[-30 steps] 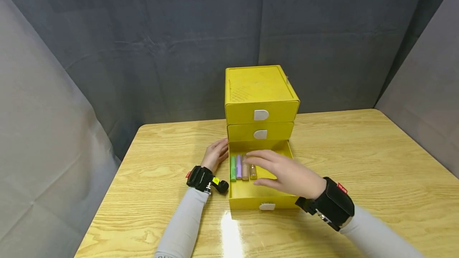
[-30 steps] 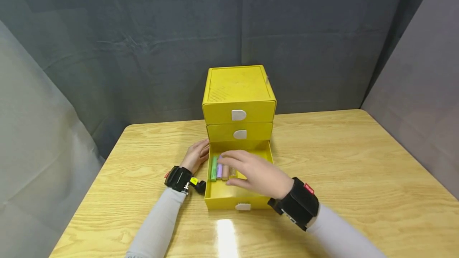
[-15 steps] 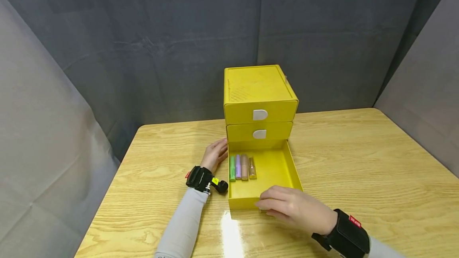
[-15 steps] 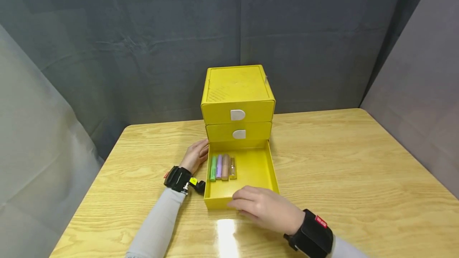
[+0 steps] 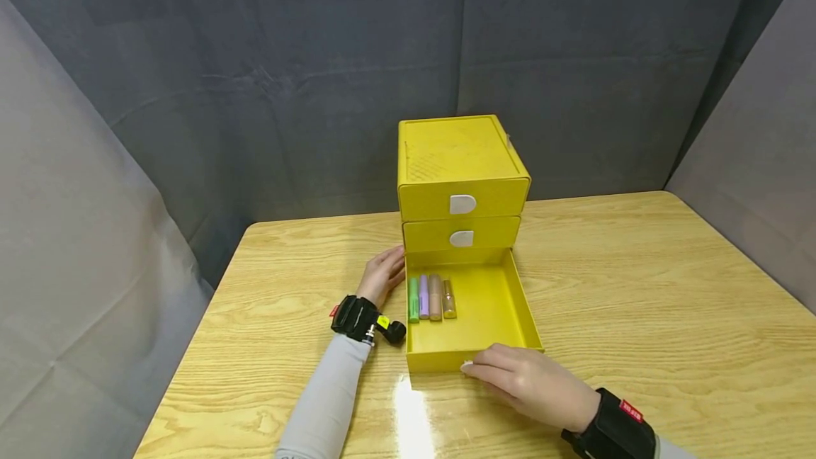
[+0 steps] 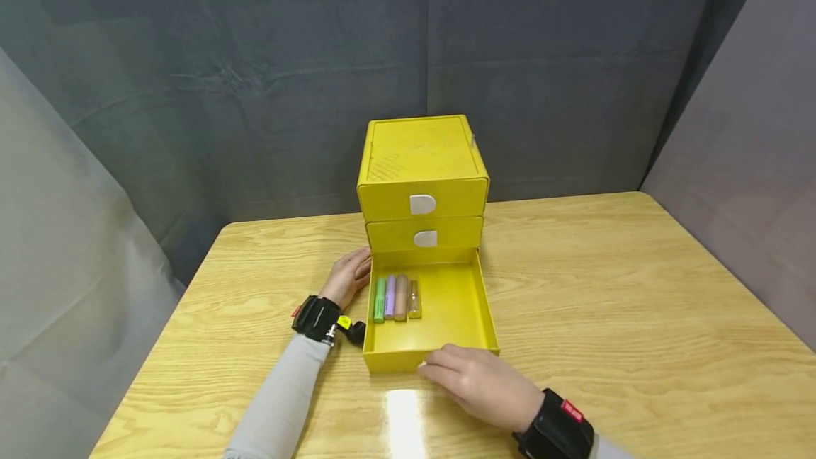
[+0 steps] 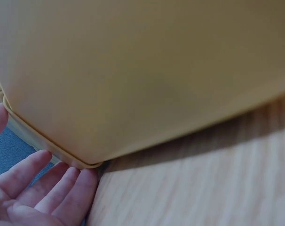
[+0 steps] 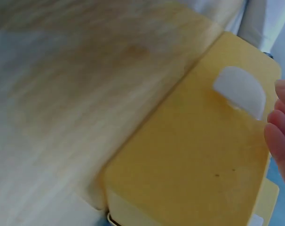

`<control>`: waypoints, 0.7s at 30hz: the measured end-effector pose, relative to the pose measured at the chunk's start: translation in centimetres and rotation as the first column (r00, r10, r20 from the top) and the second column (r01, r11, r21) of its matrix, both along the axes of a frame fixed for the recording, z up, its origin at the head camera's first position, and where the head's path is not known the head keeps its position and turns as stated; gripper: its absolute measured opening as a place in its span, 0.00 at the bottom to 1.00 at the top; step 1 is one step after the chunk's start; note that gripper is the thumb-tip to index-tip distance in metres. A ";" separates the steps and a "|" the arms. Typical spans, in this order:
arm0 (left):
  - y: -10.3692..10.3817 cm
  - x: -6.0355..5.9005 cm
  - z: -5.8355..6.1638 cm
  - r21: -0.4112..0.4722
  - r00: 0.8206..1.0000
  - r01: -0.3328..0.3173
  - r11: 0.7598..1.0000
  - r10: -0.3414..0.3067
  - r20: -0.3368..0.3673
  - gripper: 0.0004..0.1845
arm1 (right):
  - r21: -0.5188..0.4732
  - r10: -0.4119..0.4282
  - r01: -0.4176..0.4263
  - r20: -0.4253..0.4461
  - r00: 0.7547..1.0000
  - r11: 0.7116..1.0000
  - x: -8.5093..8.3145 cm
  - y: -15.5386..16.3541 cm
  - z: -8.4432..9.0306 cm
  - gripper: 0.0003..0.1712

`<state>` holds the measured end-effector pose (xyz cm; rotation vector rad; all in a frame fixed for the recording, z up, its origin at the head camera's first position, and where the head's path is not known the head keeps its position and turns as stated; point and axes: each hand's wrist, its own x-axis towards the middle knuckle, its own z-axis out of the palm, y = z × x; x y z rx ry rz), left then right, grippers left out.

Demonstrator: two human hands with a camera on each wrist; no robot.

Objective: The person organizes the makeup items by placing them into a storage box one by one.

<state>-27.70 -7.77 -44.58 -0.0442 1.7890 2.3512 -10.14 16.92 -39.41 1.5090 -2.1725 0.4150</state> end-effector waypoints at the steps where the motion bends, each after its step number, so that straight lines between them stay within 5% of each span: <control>1: 0.0 0.0 0.0 0.001 1.000 -0.002 1.000 0.002 0.001 0.27 | 0.004 -0.006 0.006 -0.003 1.000 1.000 -0.1 0.0 -0.1 0.19; 5: 0.0 0.0 0.0 0.000 1.000 -0.005 1.000 0.005 0.001 0.27 | 0.025 -0.025 0.026 -0.001 1.000 0.999 -0.2 0.0 -0.4 0.15; 13: 0.0 0.0 0.1 -0.001 1.000 -0.011 1.000 0.011 0.005 0.27 | 0.048 -0.056 0.056 -0.010 0.998 0.997 -0.3 -0.3 -0.4 0.29; 21: 0.0 0.0 0.0 0.002 1.000 -0.003 1.000 0.003 0.004 0.27 | 0.063 -0.081 0.081 -0.014 0.997 0.995 -0.3 -0.6 -0.4 0.33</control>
